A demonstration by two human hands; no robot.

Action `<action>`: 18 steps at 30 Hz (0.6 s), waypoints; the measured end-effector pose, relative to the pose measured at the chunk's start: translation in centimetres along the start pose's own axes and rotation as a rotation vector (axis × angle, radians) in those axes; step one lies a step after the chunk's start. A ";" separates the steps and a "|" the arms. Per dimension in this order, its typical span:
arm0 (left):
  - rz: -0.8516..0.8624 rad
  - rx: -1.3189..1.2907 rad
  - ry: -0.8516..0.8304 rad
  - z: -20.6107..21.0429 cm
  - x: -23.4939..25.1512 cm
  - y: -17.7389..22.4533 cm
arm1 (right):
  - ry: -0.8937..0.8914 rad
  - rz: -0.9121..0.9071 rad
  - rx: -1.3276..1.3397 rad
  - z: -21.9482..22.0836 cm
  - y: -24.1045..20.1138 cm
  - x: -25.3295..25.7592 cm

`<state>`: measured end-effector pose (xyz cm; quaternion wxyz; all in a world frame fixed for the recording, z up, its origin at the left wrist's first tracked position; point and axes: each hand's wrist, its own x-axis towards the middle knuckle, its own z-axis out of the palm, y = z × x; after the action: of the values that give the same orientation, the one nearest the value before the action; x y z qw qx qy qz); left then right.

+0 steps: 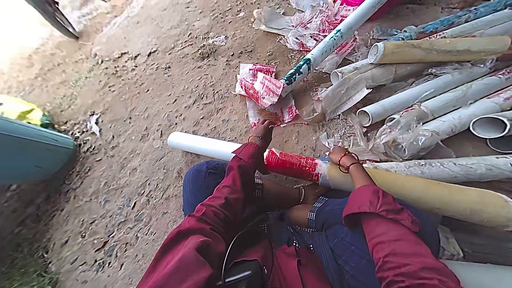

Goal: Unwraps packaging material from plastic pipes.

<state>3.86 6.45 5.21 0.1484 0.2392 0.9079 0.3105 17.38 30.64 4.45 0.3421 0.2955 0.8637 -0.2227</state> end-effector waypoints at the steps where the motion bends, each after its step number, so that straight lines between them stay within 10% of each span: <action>1: -0.113 0.039 -0.031 -0.3 -1.0 -1.2 | 0.023 0.036 0.010 -0.6 -0.4 -0.9; 7: -0.453 0.001 -0.232 2.3 -6.7 -3.5 | 0.081 0.018 0.446 0.0 1.2 1.9; 18: -0.521 -0.034 -0.169 4.1 -6.3 -3.6 | 0.028 -0.029 0.042 -0.2 -0.4 -0.5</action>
<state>9.65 2.67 0.51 0.3024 0.0200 0.9180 0.2559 17.34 30.33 5.05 0.3203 0.2933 0.8678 -0.2413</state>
